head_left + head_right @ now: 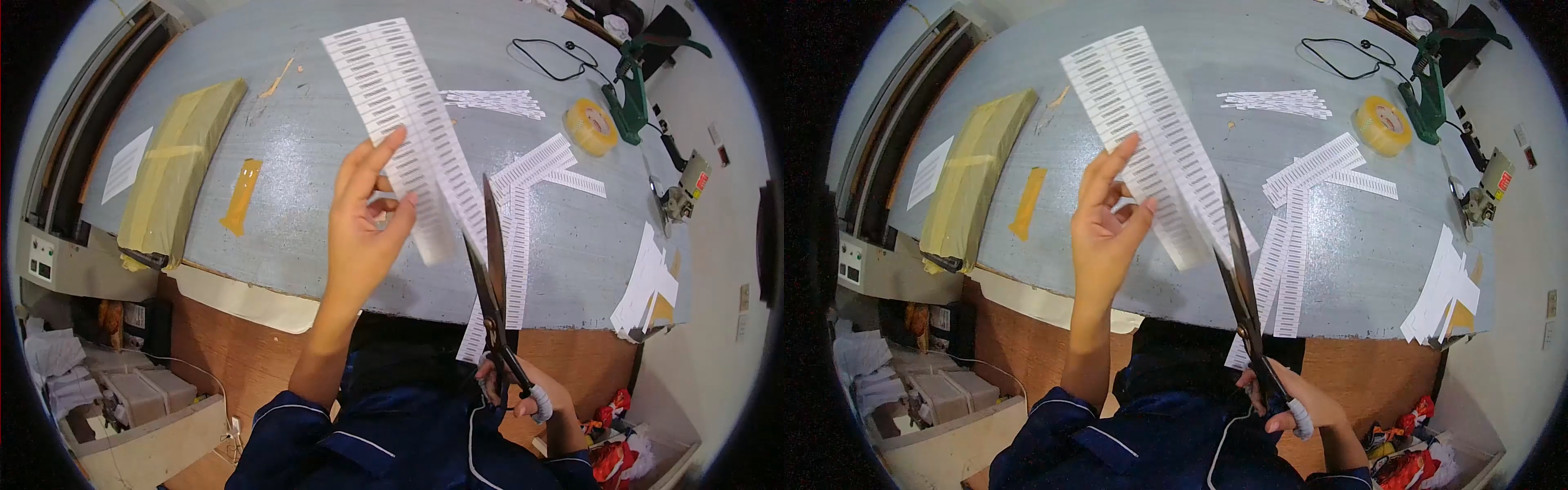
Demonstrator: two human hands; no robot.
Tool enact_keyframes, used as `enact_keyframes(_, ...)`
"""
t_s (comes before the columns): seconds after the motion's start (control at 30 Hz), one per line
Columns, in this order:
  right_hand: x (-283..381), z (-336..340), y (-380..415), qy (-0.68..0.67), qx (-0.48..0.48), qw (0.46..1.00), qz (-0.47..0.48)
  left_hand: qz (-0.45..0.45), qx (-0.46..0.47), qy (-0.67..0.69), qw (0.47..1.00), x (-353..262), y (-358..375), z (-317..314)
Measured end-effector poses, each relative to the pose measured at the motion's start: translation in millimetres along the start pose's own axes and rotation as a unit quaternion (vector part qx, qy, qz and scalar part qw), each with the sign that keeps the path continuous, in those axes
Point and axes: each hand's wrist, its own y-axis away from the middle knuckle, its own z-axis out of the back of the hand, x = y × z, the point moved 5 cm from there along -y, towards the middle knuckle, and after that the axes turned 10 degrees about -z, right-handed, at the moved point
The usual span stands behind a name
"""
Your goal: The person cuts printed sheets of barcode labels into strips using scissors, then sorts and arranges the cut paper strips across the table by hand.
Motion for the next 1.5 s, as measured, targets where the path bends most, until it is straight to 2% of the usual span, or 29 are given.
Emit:
enact_keyframes(0.03, -1.9, 0.3, 1.0, 0.016, 0.012, 1.0, -0.015, -0.002, -0.001, 0.0, 1.0, -0.2, -0.6, 4.5)
enact_keyframes(0.1, -1.7, 2.5, 2.8, 0.046, 0.001, 0.999, -0.018, -0.041, 0.024, -0.117, 0.992, -3.4, -1.4, 10.0)
enact_keyframes(0.23, -1.1, 2.6, 5.9, 0.074, 0.006, 0.995, -0.061, -0.019, 0.055, -0.072, 0.996, -5.5, 6.4, 1.5)
enact_keyframes(0.3, -3.7, 4.6, 5.5, 0.096, 0.014, 0.993, -0.068, -0.065, 0.085, -0.153, 0.982, -11.0, 7.0, -2.7)
enact_keyframes(0.33, -5.2, 4.7, 5.3, 0.118, 0.024, 0.99, -0.076, -0.066, 0.086, -0.153, 0.982, -13.2, 7.1, -2.2)
enact_keyframes(0.53, 4.9, -0.5, 1.0, 0.061, 0.011, 0.997, -0.047, -0.064, 0.135, -0.167, 0.975, -22.9, 12.9, -4.7)
enact_keyframes(0.63, 12.0, -1.5, -3.4, 0.08, -0.003, 0.996, -0.034, -0.069, 0.129, -0.154, 0.977, -27.3, 13.4, -4.8)
enact_keyframes(0.7, 16.3, -1.6, -8.2, 0.095, -0.011, 0.995, -0.023, 0.06, 0.133, -0.027, 0.989, -18.3, 15.8, -5.8)
enact_keyframes(0.73, 17.9, -1.7, -10.2, 0.112, -0.019, 0.993, -0.013, 0.06, 0.133, -0.027, 0.989, -16.5, 16.9, -6.2)
enact_keyframes(0.8, 15.8, -2.1, -14.5, 0.113, -0.031, 0.993, 0.002, 0.084, 0.133, 0.078, 0.984, -10.1, 20.5, -11.0)
enact_keyframes(0.97, 9.8, -1.6, -26.8, 0.096, -0.031, 0.994, 0.031, 0.067, 0.117, 0.09, 0.987, -17.4, 23.8, -18.0)
enact_keyframes(1.03, 13.8, -3.3, -28.8, 0.038, -0.04, 0.998, 0.041, 0.071, 0.122, 0.086, 0.986, -18.2, 26.3, -20.0)
enact_keyframes(1.17, 22.4, -1.9, -28.2, 0.051, -0.066, 0.995, 0.049, 0.054, 0.139, 0.067, 0.987, -17.2, 28.3, -21.8)
enact_keyframes(1.23, 25.9, -0.9, -27.0, 0.104, -0.07, 0.991, 0.05, 0.044, 0.135, 0.074, 0.987, -17.4, 26.9, -20.6)
enact_keyframes(1.5, 28.8, -0.2, -26.3, 0.078, -0.083, 0.991, 0.074, 0.0, 0.143, 0.061, 0.988, -21.1, 23.5, -21.3)
